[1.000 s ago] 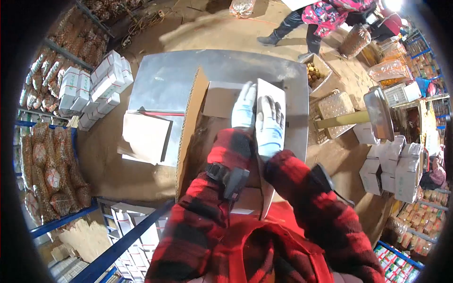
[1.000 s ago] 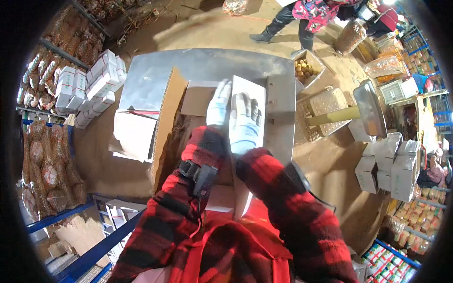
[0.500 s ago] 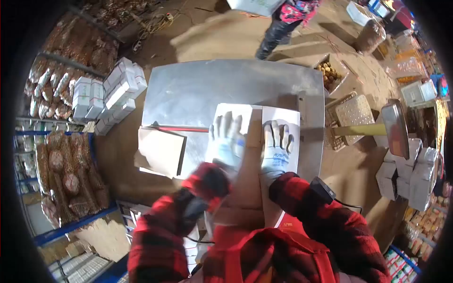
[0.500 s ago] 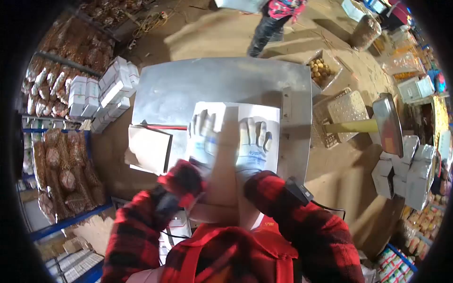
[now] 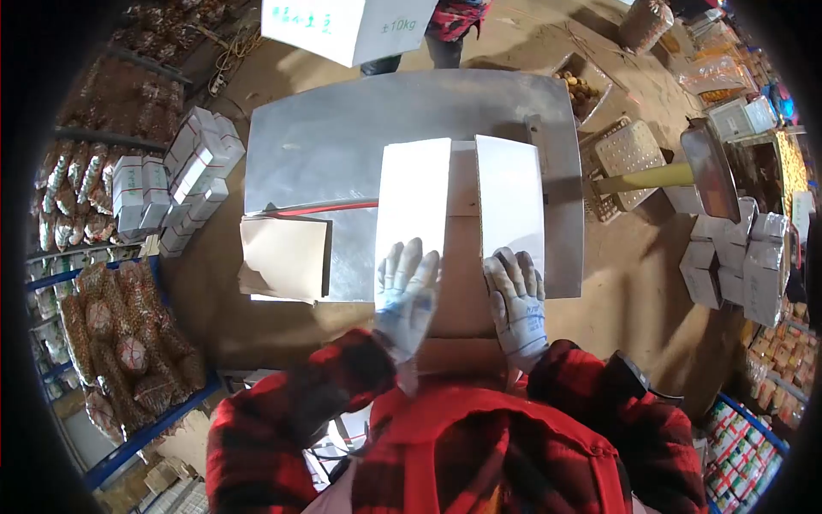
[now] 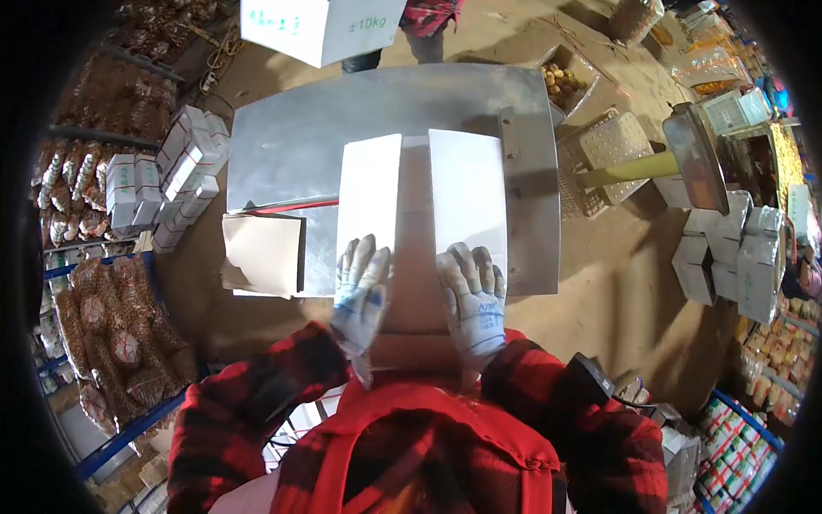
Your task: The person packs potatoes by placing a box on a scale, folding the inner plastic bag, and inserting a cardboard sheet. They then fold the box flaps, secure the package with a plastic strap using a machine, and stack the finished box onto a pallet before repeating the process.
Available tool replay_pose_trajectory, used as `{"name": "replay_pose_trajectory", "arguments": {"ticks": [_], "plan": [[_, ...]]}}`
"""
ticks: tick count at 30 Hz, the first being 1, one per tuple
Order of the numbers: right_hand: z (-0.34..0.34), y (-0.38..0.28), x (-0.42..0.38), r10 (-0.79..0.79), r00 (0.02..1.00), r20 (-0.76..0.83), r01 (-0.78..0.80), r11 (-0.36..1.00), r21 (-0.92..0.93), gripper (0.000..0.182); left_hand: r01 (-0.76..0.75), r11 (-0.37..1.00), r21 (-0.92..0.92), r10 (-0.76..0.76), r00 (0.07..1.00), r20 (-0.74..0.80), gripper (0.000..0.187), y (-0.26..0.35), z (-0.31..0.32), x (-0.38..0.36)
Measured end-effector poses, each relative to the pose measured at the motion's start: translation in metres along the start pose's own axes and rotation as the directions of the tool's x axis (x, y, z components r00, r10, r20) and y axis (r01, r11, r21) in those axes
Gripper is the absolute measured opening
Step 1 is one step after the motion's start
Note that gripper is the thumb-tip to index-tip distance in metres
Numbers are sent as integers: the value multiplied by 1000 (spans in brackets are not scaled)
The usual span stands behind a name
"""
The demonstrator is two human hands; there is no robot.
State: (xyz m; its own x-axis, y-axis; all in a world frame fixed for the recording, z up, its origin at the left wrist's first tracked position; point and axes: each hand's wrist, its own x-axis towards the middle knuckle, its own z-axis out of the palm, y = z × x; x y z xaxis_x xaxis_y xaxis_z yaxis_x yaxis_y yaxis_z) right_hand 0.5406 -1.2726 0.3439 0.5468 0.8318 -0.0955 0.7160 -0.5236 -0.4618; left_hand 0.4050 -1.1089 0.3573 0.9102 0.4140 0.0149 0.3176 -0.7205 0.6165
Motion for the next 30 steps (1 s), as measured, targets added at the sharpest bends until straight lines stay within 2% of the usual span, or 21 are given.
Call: {"name": "replay_pose_trajectory", "arguments": {"ticks": [1,3,4,5,6,8,10,13,15,17,18,20,22,24,26,27,28,29,30], "plan": [[8,-2,4,2,1000,-10,-3,998,-67,51,39,996,78,-42,998,36,53,5,1,6],[14,-17,5,-29,999,-23,25,985,-169,56,-41,977,211,18,994,110,56,3,26,0],[20,-20,8,-63,992,-106,49,991,-123,57,-96,954,283,59,989,136,58,1,32,6],[31,-18,12,-100,974,-204,83,993,-88,58,-59,980,189,49,997,57,61,2,34,9],[35,-23,11,-127,951,-282,119,992,-47,59,-82,980,181,83,997,3,63,0,33,15],[29,-22,8,-122,983,-139,105,987,-120,62,-114,982,149,127,989,-79,67,1,35,6],[39,-19,6,-153,972,-180,127,980,-152,64,-163,976,145,185,971,-151,64,-5,39,4],[32,-33,16,-32,997,-71,25,995,-101,67,-179,976,122,203,950,-236,59,-13,42,1],[33,-50,27,23,997,-68,-33,989,-143,73,-128,978,-164,63,934,-351,56,-17,42,0],[33,-68,38,118,992,-38,-123,978,-167,80,-63,909,-412,-125,902,-413,54,-14,40,-2],[37,-72,42,161,987,-21,-163,974,-160,82,-65,959,-276,-85,862,-500,53,-21,50,-4],[37,-72,44,189,982,12,-184,966,-181,83,-29,971,-237,-108,833,-543,52,-23,55,-7],[45,-66,43,186,983,-9,-180,942,-284,83,148,885,-442,-347,842,-413,51,-13,34,-12],[35,-76,40,145,987,-69,-156,965,-213,82,51,933,-357,-267,764,-588,49,-39,44,-16],[41,-70,40,87,991,-105,-110,965,-240,82,177,969,-174,-248,660,-709,49,-92,42,-28],[40,-72,40,87,992,-87,-106,963,-249,82,254,928,-271,-370,567,-736,50,-135,42,-35],[36,-76,42,94,993,-72,-109,960,-258,81,365,909,-201,-391,582,-713,53,-196,32,-49],[36,-77,43,93,993,-69,-108,954,-280,80,630,776,-37,-463,528,-712,55,-240,11,-55],[25,-90,45,146,989,-22,-144,921,-361,79,718,693,61,-433,482,-762,59,-268,-21,-55]]}}
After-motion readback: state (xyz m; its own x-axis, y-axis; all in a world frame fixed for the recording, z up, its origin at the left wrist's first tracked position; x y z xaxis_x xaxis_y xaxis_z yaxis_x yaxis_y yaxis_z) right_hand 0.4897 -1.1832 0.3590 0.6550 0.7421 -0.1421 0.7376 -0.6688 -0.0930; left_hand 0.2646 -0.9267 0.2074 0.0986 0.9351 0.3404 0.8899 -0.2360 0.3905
